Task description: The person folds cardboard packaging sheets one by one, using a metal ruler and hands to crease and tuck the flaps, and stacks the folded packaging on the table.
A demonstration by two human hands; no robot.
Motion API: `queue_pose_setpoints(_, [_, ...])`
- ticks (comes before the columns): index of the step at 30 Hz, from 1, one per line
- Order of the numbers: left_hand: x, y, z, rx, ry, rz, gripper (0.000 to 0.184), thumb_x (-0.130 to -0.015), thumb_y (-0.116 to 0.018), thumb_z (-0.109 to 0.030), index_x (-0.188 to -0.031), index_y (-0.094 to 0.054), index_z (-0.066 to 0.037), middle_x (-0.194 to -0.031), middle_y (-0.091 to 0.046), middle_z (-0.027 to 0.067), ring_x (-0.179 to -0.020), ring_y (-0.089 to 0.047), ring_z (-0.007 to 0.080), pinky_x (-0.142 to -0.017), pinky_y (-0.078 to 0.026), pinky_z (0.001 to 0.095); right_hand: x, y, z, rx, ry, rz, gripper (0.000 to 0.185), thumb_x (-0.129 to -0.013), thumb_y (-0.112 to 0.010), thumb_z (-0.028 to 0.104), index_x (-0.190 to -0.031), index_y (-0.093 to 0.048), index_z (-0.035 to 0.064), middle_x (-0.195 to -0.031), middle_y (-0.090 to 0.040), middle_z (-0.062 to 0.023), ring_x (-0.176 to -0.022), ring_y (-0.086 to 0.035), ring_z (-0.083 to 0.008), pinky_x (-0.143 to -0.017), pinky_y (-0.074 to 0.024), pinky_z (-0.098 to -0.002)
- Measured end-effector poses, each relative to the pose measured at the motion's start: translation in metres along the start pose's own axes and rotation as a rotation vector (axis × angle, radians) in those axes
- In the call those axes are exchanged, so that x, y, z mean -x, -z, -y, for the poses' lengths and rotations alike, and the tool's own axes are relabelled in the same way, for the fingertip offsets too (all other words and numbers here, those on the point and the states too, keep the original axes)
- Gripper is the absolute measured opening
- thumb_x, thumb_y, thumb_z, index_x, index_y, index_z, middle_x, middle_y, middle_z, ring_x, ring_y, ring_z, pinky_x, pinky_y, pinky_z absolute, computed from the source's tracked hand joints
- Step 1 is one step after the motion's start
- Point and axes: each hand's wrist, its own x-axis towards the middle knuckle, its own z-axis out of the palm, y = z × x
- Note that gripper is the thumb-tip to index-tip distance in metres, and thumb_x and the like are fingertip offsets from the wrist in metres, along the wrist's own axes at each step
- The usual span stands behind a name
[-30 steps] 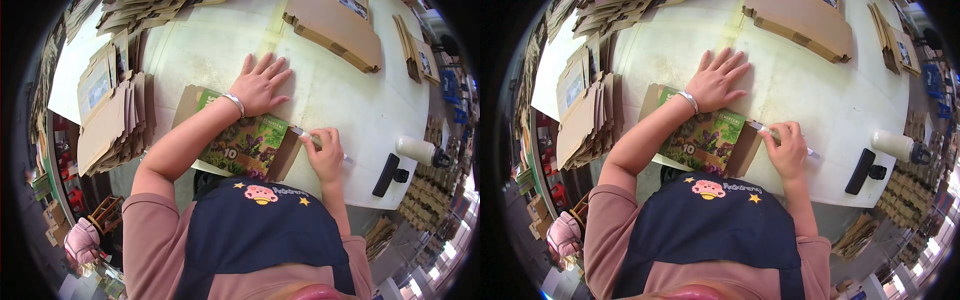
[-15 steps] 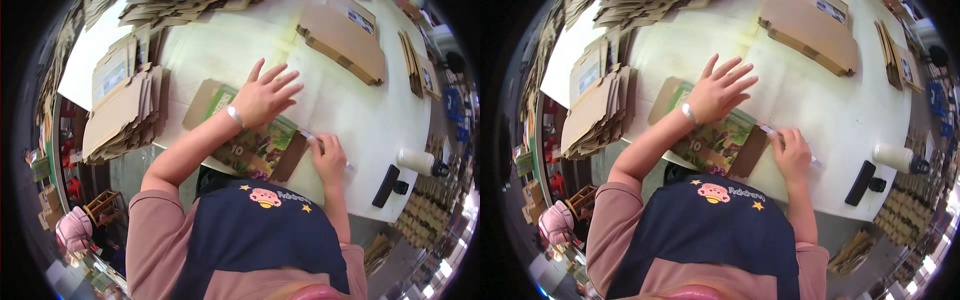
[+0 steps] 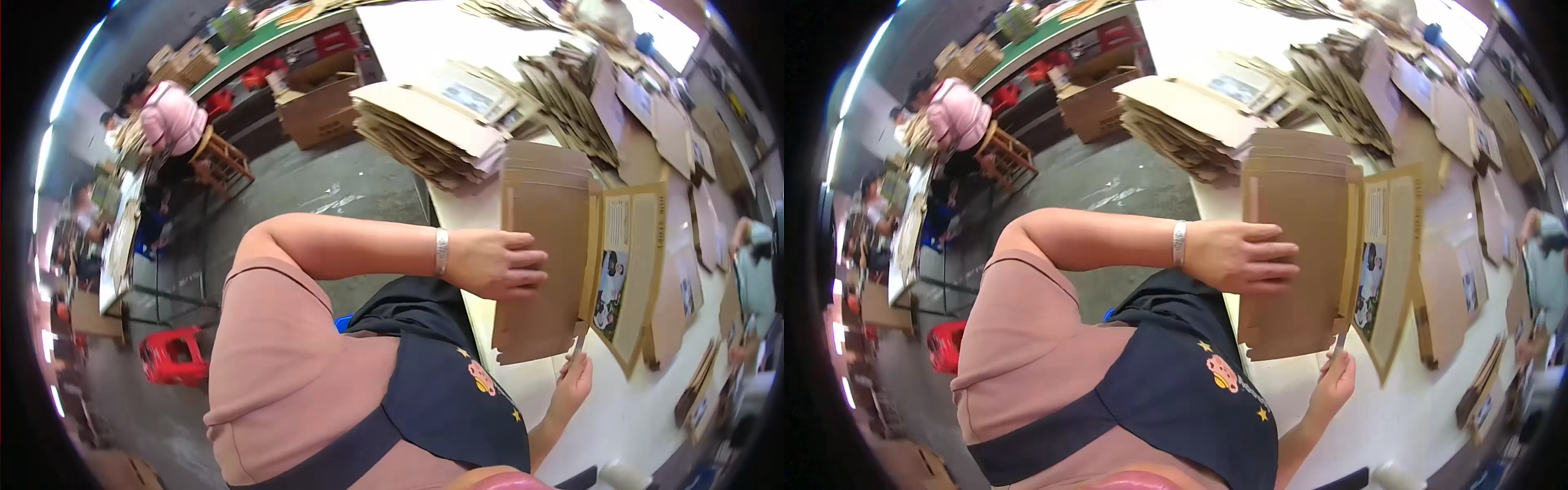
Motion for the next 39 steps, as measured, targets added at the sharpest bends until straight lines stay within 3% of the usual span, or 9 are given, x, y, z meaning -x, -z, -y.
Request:
queue_pose_setpoints(12, [0.101, 0.050, 0.176, -0.307, 0.638, 0.293, 0.053, -0.079, -0.066, 0.003, -0.124, -0.071, -0.025, -0.128, -0.070, -0.0029, -0.120, -0.064, 0.0211, -0.109, -0.047, 0.0399, 0.021, 0.021, -0.053, 0.621, 0.307, -0.201, 0.030, -0.109, -0.056, 0.031, -0.111, -0.066, 0.0027, -0.088, -0.063, -0.0095, -0.081, -0.062, -0.0238, -0.075, -0.0500, -0.0362])
queue_pose_setpoints(15, [0.167, 0.004, 0.212, 0.135, 0.741, 0.338, 0.032, -0.098, -0.061, -0.022, -0.127, -0.073, -0.026, -0.130, -0.072, -0.0011, -0.125, -0.063, 0.0265, -0.112, -0.044, 0.0422, 0.023, 0.016, -0.045, 0.668, 0.250, -0.212, 0.027, -0.108, -0.058, 0.029, -0.114, -0.066, 0.0038, -0.101, -0.065, -0.0117, -0.091, -0.065, -0.0288, -0.081, -0.0517, -0.0389])
queue_pose_setpoints(18, [0.163, -0.002, 0.193, 0.461, 1.058, 0.763, 0.068, -0.096, -0.050, -0.074, -0.136, -0.069, -0.023, -0.135, -0.070, 0.0090, -0.129, -0.060, 0.0307, -0.115, -0.040, 0.0420, 0.021, 0.003, -0.041, 0.765, 0.234, -0.190, 0.026, -0.106, -0.061, 0.027, -0.118, -0.065, 0.0038, -0.111, -0.064, -0.0140, -0.101, -0.064, -0.0333, -0.087, -0.0515, -0.0420])
queue_pose_setpoints(23, [0.130, 0.000, 0.218, 0.689, 1.205, 0.906, 0.074, -0.096, -0.057, -0.068, -0.157, -0.045, -0.027, -0.149, -0.058, 0.0176, -0.129, -0.061, 0.0367, -0.111, -0.047, 0.0461, 0.046, -0.014, -0.041, 0.965, 0.291, -0.291, 0.028, -0.104, -0.063, 0.022, -0.124, -0.062, 0.0018, -0.116, -0.061, -0.0199, -0.112, -0.059, -0.0409, -0.096, -0.0478, -0.0481])
queue_pose_setpoints(27, [0.136, -0.041, 0.235, -0.143, 0.902, 0.948, 0.121, -0.070, -0.064, -0.091, -0.162, -0.036, -0.018, -0.165, -0.037, 0.0176, -0.150, -0.037, 0.0401, -0.124, -0.031, 0.0471, 0.046, -0.020, -0.057, 1.069, 0.309, -0.386, 0.026, -0.103, -0.062, 0.017, -0.124, -0.062, 0.0016, -0.117, -0.061, -0.0207, -0.112, -0.059, -0.0417, -0.097, -0.0477, -0.0479])
queue_pose_setpoints(29, [0.190, -0.053, 0.268, 0.954, 0.491, 0.222, 0.123, -0.069, -0.068, -0.088, -0.161, -0.039, -0.012, -0.162, -0.040, 0.0207, -0.148, -0.039, 0.0399, -0.123, -0.033, 0.0457, 0.045, -0.023, -0.050, 1.086, 0.261, -0.362, 0.026, -0.103, -0.062, 0.015, -0.124, -0.062, 0.0016, -0.118, -0.062, -0.0206, -0.112, -0.059, -0.0416, -0.097, -0.0484, -0.0473])
queue_pose_setpoints(31, [0.187, -0.066, 0.283, 1.275, 0.317, 0.227, 0.121, -0.069, -0.073, -0.083, -0.159, -0.040, -0.010, -0.159, -0.044, 0.0227, -0.147, -0.040, 0.0413, -0.121, -0.035, 0.0455, 0.045, -0.025, -0.048, 1.089, 0.277, -0.377, 0.026, -0.102, -0.062, 0.015, -0.124, -0.062, 0.0014, -0.119, -0.062, -0.0205, -0.111, -0.060, -0.0410, -0.096, -0.0495, -0.0466])
queue_pose_setpoints(33, [0.132, -0.057, 0.258, 0.225, 0.878, 0.995, 0.119, -0.070, -0.076, -0.080, -0.159, -0.040, -0.011, -0.158, -0.045, 0.0231, -0.146, -0.041, 0.0422, -0.120, -0.037, 0.0453, 0.044, -0.026, -0.050, 1.106, 0.251, -0.392, 0.026, -0.102, -0.063, 0.015, -0.124, -0.061, 0.0013, -0.119, -0.062, -0.0205, -0.111, -0.061, -0.0406, -0.095, -0.0502, -0.0463])
queue_pose_setpoints(39, [0.192, -0.101, 0.286, 0.153, 0.605, 0.725, 0.076, -0.097, -0.051, -0.072, -0.157, -0.046, -0.025, -0.146, -0.059, 0.0215, -0.131, -0.060, 0.0363, -0.108, -0.049, 0.0430, 0.042, -0.026, -0.051, 1.096, 0.314, -0.428, 0.026, -0.100, -0.067, 0.014, -0.123, -0.063, 0.0031, -0.117, -0.064, -0.0180, -0.109, -0.063, -0.0378, -0.094, -0.0517, -0.0440])
